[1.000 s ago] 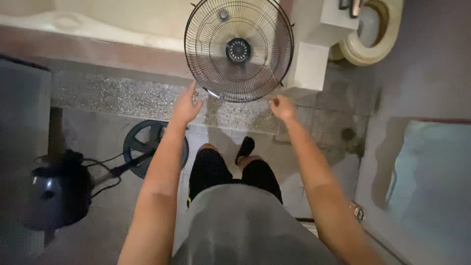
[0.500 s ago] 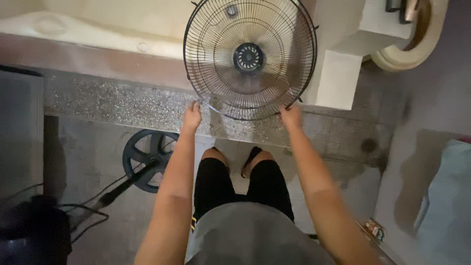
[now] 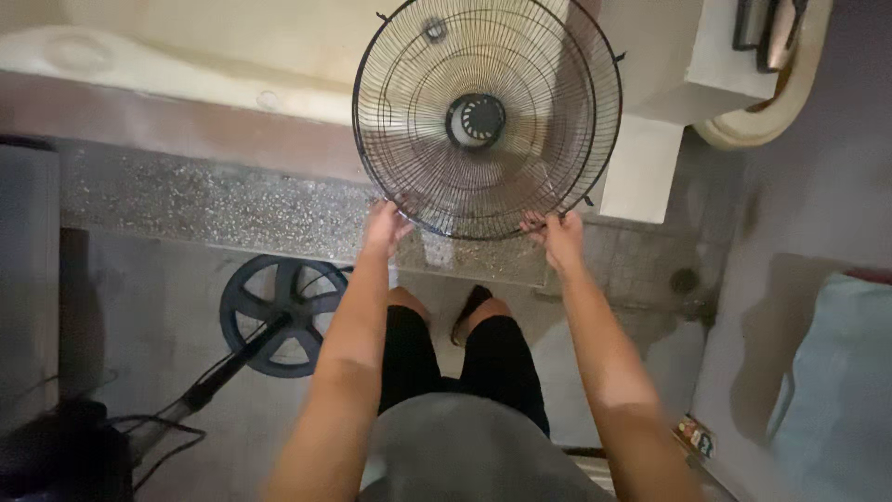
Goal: The person kneels in a bathroom and uses a screwdriver to unscrew the motor housing of a standing fan, then removes the round front grille, wipes the grille and blades with a cloth, and reattaches the grille to the fan.
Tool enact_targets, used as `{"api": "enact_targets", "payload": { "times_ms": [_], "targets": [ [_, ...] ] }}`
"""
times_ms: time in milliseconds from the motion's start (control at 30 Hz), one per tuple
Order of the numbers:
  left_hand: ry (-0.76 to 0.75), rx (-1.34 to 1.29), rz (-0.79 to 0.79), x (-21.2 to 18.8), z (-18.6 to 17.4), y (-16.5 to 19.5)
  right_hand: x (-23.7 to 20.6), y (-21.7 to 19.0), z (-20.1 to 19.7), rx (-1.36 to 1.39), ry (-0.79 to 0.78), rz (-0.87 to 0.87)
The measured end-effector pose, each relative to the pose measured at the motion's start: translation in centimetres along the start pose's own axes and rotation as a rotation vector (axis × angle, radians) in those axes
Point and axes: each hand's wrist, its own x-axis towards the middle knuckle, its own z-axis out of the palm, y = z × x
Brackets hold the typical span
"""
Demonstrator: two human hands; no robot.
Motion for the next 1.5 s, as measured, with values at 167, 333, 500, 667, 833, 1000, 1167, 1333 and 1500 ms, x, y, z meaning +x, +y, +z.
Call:
{"api": "enact_targets", "payload": {
  "times_ms": [167, 333, 500, 667, 833, 1000, 1167, 1333, 1500],
  "targets": [
    [0.055, 0.122, -0.06, 1.4, 0.8, -0.4, 0.2, 0.0, -1.0, -0.011, -0.043, -0.053],
    [-0.119, -0.059, 0.058, 0.5, -2.2, 0.7, -0.3, -0.6, -1.5, 0.11, -0.073, -0.024],
    [0.202, -0.015, 0.262, -4.1, -8.0, 5.3, -1.6, -2.6, -0.7, 0.091, -0.109, 0.01],
    [0.058, -0.361, 0.759, -9.2, -14.0, 9.9, -2.3, -4.2, 1.2, -0.126, -0.051, 0.063],
    [0.217, -0.535, 0.957, -11.9, -17.4, 13.2, -1.9, -4.9, 2.7, -0.04, -0.162, -0.002],
    [0.286, -0.564, 0.867, -13.0, -18.1, 13.9, -1.4, -4.9, 3.8, -0.04, -0.085, 0.066],
    [0.161, -0.658, 0.844, -12.1, -16.0, 11.9, -0.9, -3.9, 5.0, -0.046, -0.15, 0.054],
    [0.124, -0.588, 0.704, -11.6, -13.6, 9.0, 0.1, -3.1, 4.8, 0.016, -0.088, 0.096],
    [0.06, -0.609, 0.682, -10.9, -11.3, 6.5, 0.5, -2.7, 4.4, -0.082, -0.027, 0.234]
  ]
}}
